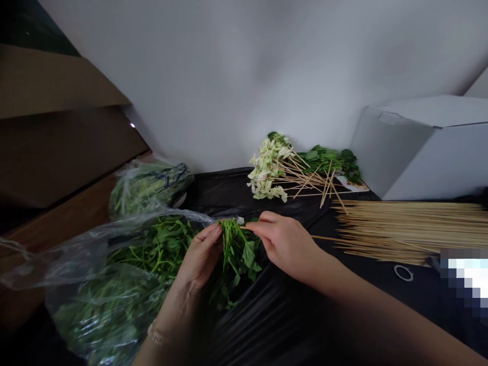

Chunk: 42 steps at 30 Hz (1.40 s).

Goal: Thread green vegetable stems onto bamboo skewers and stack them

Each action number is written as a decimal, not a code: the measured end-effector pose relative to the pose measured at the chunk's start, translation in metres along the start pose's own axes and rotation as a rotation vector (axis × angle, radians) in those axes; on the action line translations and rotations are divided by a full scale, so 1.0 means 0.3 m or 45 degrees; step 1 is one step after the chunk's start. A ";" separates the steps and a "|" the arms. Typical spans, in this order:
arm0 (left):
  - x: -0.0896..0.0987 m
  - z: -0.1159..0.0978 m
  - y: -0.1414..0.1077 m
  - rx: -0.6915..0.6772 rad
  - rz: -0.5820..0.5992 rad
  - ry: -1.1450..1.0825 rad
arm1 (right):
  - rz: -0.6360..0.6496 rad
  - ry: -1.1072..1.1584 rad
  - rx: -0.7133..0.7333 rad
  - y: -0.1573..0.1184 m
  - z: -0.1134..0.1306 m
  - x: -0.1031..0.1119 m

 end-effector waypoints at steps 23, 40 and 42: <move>0.039 -0.024 0.037 -0.497 0.292 1.149 | -0.541 0.090 -0.108 0.035 -0.045 0.152; -0.015 0.038 -0.010 -0.704 0.881 2.335 | -0.455 0.135 -0.104 0.030 -0.038 0.128; -0.023 0.041 -0.016 -0.731 0.854 2.334 | -0.445 0.133 -0.101 0.031 -0.036 0.126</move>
Point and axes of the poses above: each hand's wrist, its own y-axis towards the middle knuckle, its own x-axis out of the back of the hand, z = x × y, the point moved 4 cm from there along y, towards the middle knuckle, and after that the axes turned 14 degrees about -x, right-handed, at the moved point
